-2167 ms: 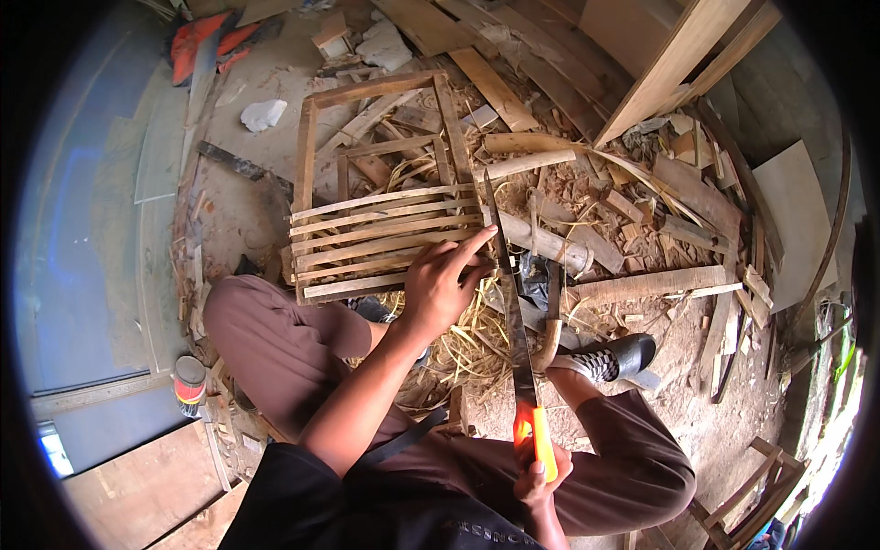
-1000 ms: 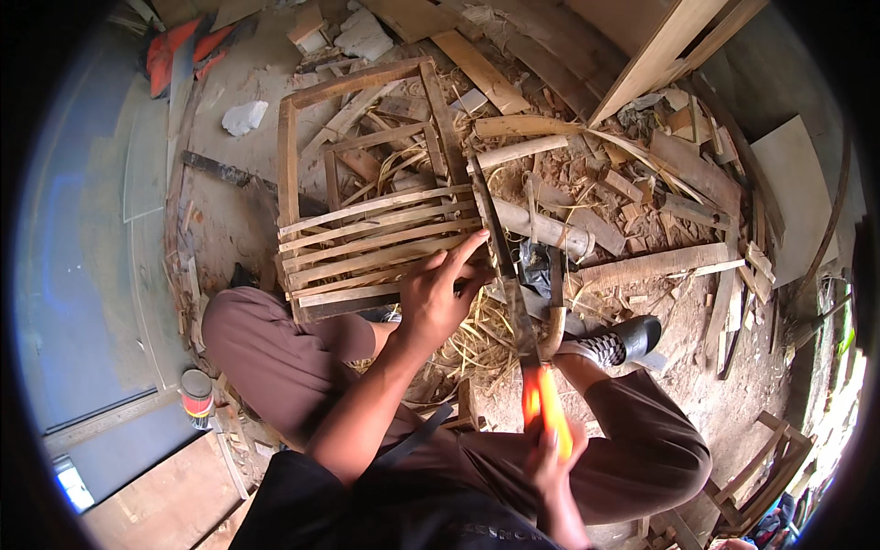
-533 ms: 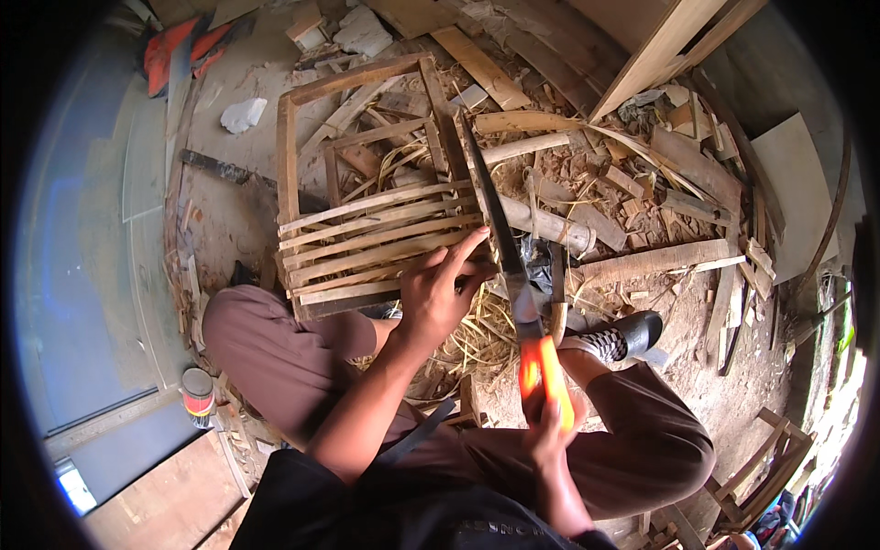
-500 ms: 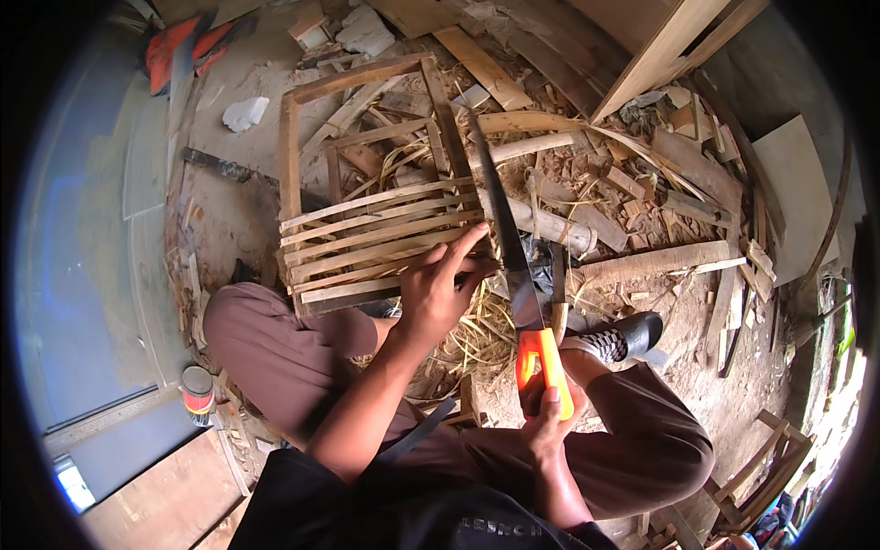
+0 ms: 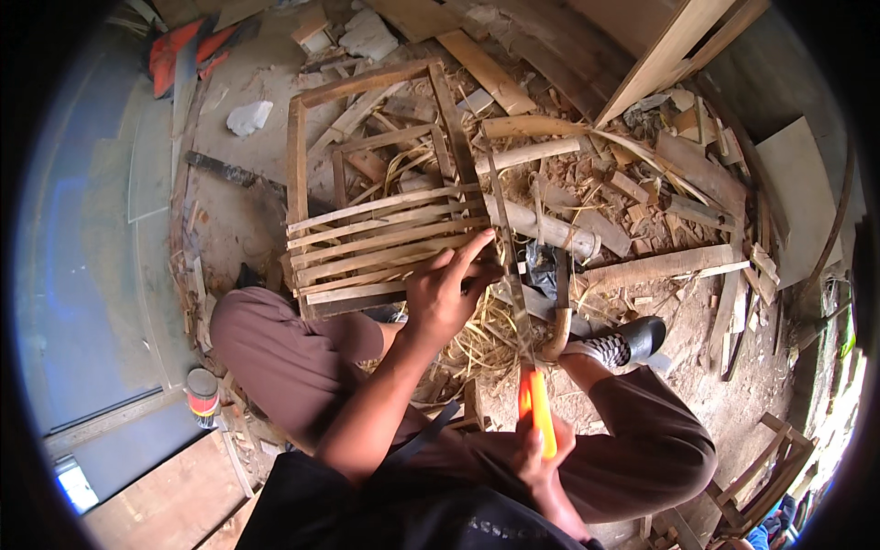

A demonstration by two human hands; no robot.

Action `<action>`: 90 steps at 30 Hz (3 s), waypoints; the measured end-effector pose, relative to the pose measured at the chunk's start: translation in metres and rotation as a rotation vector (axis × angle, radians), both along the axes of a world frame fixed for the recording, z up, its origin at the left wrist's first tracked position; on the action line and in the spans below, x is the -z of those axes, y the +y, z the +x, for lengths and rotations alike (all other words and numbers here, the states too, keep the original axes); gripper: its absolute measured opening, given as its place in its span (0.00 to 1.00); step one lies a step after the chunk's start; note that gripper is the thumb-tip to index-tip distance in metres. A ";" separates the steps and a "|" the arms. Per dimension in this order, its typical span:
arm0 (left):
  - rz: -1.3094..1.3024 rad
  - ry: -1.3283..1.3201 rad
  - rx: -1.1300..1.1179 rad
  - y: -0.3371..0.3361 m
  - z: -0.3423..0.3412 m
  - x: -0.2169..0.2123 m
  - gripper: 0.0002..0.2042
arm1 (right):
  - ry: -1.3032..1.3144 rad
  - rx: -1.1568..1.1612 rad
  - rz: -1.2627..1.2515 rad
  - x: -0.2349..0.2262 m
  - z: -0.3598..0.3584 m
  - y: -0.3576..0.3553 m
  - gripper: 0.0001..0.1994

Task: The person sits on the floor and assembles a small wooden crate. They use a hand saw to cut a wooden slat to size, then place it into the crate frame. Finally, they use a hammer to drive nails into the slat to secure it.

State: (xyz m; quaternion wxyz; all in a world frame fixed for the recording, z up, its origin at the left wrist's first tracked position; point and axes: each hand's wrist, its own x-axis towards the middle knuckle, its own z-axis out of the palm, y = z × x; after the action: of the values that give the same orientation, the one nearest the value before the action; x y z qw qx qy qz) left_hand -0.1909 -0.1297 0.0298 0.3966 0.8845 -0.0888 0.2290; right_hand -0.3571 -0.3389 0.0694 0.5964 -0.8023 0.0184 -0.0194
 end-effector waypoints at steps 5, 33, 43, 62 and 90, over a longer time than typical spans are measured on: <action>0.074 0.024 -0.010 0.003 -0.006 0.000 0.35 | 0.067 0.094 -0.082 -0.027 -0.075 -0.029 0.35; 0.035 0.061 -0.011 0.004 -0.002 0.002 0.35 | 0.000 0.049 -0.070 -0.001 -0.048 -0.023 0.35; 0.027 0.033 -0.011 0.003 -0.002 0.000 0.34 | -0.010 0.077 -0.117 -0.028 -0.085 -0.027 0.34; 0.024 0.059 0.015 0.000 0.000 -0.004 0.35 | 0.156 0.043 0.164 0.017 0.003 0.000 0.28; 0.059 0.066 0.022 0.003 0.002 -0.003 0.32 | -0.054 0.047 -0.077 0.014 -0.050 -0.021 0.28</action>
State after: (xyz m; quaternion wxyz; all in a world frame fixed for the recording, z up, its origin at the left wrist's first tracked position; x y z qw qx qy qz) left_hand -0.1886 -0.1268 0.0328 0.3755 0.9019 -0.0921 0.1924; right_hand -0.4073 -0.3594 0.0557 0.5647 -0.8231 0.0206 -0.0559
